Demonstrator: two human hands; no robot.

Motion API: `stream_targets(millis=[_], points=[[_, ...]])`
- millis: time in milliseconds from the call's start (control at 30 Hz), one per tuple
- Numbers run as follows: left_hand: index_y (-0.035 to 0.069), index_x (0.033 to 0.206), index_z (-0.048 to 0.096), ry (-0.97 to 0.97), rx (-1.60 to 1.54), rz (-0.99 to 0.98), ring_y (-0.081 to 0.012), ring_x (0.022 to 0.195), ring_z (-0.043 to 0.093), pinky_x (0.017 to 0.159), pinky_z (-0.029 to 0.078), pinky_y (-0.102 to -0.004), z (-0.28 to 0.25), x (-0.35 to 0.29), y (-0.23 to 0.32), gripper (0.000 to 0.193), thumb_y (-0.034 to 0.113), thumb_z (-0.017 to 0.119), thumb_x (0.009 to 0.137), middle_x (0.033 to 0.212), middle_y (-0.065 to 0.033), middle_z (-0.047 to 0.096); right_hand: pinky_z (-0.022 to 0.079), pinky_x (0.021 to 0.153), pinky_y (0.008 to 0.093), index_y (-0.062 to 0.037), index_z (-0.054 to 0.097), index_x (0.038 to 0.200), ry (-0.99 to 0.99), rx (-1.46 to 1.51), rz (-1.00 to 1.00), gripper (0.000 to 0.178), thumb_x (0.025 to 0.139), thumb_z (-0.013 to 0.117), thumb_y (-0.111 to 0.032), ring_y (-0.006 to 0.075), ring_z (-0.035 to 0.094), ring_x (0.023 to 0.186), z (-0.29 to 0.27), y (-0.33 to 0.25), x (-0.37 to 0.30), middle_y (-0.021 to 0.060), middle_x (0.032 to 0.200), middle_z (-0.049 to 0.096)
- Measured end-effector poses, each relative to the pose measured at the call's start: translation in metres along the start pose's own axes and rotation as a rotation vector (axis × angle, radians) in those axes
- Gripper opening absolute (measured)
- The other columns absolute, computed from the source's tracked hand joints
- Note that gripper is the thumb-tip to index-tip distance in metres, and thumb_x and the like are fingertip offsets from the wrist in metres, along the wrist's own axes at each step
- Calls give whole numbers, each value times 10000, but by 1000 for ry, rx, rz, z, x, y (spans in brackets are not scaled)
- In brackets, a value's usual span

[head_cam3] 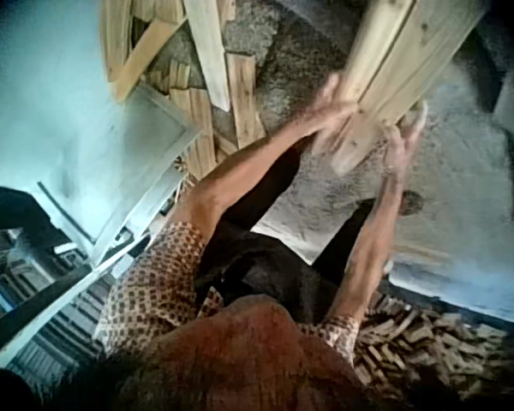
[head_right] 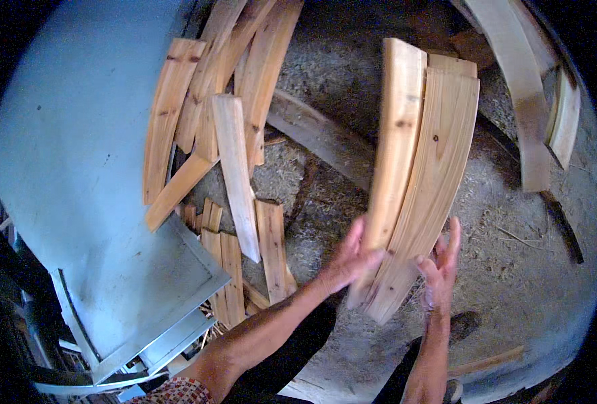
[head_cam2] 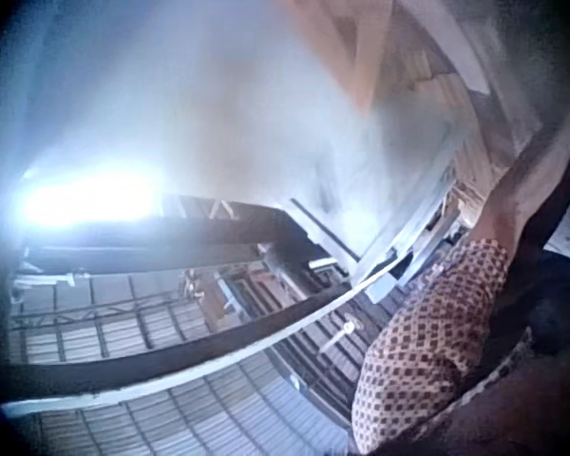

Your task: The person picks up bundles of wooden planks from a pile on the floor and carries them to a nearby metal rack. They then stack the planks vertically on the rack, repeating this process multiple times to organize the wood.

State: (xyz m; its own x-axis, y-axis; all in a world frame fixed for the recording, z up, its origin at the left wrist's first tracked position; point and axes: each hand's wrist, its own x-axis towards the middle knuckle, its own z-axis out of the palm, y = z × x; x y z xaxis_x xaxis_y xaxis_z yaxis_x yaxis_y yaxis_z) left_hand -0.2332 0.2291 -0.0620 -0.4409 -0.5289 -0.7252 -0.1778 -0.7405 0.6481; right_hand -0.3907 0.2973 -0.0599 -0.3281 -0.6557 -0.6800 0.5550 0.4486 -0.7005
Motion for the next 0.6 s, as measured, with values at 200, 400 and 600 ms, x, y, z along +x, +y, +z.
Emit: stream_targets(millis=[200, 400, 600], points=[[88, 1397, 103, -78, 213, -50, -235, 1102, 427, 792, 497, -342, 21, -42, 1, 912, 377, 670, 745, 1367, -145, 283, 334, 942, 330, 20, 380, 1273, -175, 27, 139, 766, 688, 666, -383, 218, 451, 1108, -17, -7, -9, 123, 1201, 483], [38, 1390, 110, -21, 238, -27, -223, 1209, 355, 934, 374, -329, 43, -49, -33, 770, 413, 518, 855, 1405, -147, 234, 292, 995, 367, 21, 209, 1340, -30, -168, 51, 899, 653, 725, -246, 278, 380, 1185, 11, 2, -38, 158, 1331, 321], [22, 1332, 267, 85, 438, -16, -205, 1255, 298, 1034, 237, -323, -33, -56, -16, 650, 198, 603, 803, 1371, -124, 298, 276, 1002, 412, 23, 231, 1321, 246, -957, -367, 873, 618, 722, -146, 381, 333, 1199, 21, 32, -31, 240, 1293, 335]])
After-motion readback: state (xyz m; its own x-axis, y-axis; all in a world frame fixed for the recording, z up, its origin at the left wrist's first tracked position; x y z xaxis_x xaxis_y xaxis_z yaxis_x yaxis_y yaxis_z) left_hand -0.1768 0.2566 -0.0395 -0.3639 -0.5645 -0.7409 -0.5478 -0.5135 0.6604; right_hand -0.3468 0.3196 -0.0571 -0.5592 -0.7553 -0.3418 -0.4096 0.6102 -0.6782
